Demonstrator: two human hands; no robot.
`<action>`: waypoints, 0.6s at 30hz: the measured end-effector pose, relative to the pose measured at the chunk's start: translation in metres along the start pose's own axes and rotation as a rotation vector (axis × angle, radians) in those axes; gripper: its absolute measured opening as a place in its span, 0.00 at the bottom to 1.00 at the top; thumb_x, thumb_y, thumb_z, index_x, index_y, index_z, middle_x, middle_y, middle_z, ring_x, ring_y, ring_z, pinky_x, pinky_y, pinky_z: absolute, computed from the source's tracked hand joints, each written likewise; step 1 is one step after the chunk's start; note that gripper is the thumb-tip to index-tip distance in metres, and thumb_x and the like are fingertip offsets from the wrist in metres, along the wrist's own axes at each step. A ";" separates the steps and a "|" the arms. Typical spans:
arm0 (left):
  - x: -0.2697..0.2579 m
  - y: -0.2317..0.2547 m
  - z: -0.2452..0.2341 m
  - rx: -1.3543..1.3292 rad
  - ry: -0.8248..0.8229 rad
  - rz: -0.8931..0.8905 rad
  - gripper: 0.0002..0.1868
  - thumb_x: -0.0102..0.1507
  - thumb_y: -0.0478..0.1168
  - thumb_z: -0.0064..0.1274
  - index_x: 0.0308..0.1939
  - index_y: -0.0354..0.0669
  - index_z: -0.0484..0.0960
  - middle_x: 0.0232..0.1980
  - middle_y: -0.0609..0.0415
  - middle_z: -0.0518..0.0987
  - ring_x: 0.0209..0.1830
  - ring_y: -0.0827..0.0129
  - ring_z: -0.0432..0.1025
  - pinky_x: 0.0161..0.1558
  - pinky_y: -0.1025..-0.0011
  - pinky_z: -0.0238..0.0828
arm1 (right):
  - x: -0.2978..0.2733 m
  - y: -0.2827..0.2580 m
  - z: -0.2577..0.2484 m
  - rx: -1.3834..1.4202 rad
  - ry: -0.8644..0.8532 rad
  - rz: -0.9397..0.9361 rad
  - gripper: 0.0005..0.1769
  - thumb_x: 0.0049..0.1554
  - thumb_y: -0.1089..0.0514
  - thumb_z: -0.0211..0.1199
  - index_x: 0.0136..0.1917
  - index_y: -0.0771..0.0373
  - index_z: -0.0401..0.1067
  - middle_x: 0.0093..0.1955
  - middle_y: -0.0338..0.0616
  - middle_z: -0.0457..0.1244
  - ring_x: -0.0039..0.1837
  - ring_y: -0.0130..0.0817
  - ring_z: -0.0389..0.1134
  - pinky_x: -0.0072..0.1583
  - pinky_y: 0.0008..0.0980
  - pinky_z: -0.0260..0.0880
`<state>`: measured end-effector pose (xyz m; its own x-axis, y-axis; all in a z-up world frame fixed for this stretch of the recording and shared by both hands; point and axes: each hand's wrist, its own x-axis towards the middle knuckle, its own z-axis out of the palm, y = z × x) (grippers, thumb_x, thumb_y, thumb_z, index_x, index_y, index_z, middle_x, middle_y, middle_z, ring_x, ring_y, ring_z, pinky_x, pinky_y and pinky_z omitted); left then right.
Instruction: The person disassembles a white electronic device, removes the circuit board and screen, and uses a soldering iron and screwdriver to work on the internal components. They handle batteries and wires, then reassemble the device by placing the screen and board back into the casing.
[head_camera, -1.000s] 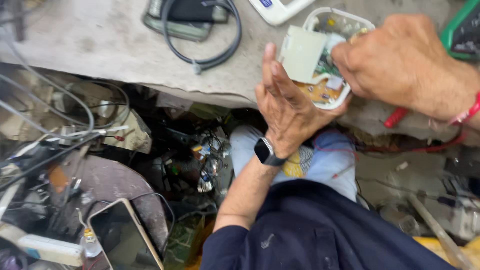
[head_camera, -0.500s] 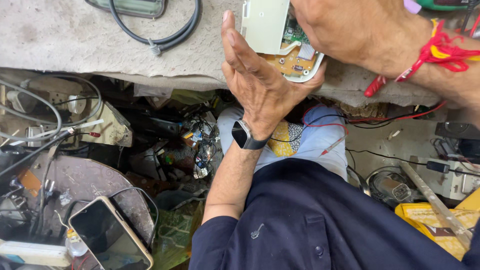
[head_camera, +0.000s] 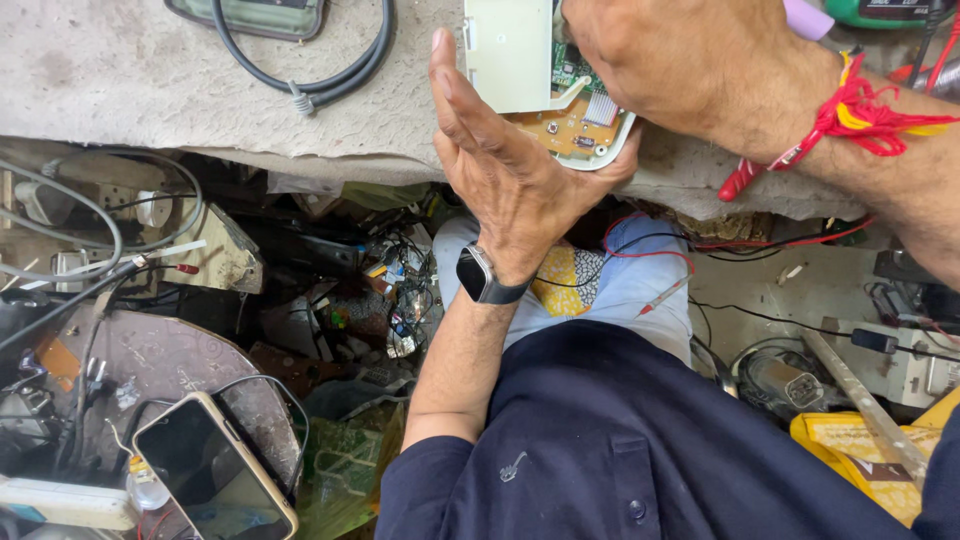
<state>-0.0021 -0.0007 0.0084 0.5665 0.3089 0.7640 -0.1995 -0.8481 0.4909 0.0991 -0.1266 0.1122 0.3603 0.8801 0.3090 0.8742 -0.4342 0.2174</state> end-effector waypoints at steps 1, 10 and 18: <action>0.000 0.001 0.000 0.002 0.003 -0.001 0.79 0.55 0.64 0.75 0.82 0.44 0.22 0.79 0.39 0.45 0.79 0.50 0.51 0.70 0.58 0.57 | 0.001 0.001 -0.003 0.003 -0.006 -0.015 0.06 0.58 0.60 0.64 0.40 0.64 0.73 0.34 0.50 0.64 0.34 0.42 0.67 0.35 0.38 0.67; 0.000 -0.004 -0.001 -0.016 0.006 0.050 0.81 0.54 0.65 0.75 0.82 0.44 0.20 0.82 0.38 0.42 0.80 0.48 0.48 0.76 0.55 0.53 | -0.034 0.004 -0.053 0.432 -0.304 0.556 0.15 0.66 0.53 0.58 0.46 0.68 0.75 0.30 0.53 0.64 0.29 0.41 0.64 0.32 0.38 0.61; 0.006 -0.004 -0.019 -0.160 -0.067 0.051 0.84 0.51 0.69 0.77 0.82 0.44 0.21 0.81 0.35 0.42 0.80 0.45 0.48 0.77 0.54 0.51 | -0.103 0.012 -0.040 1.293 0.069 0.774 0.14 0.66 0.54 0.60 0.54 0.69 0.72 0.43 0.41 0.64 0.39 0.21 0.59 0.39 0.22 0.56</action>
<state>-0.0136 0.0127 0.0188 0.6036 0.2332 0.7624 -0.3510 -0.7809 0.5167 0.0595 -0.2304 0.1202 0.8699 0.4931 0.0123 0.1707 -0.2775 -0.9455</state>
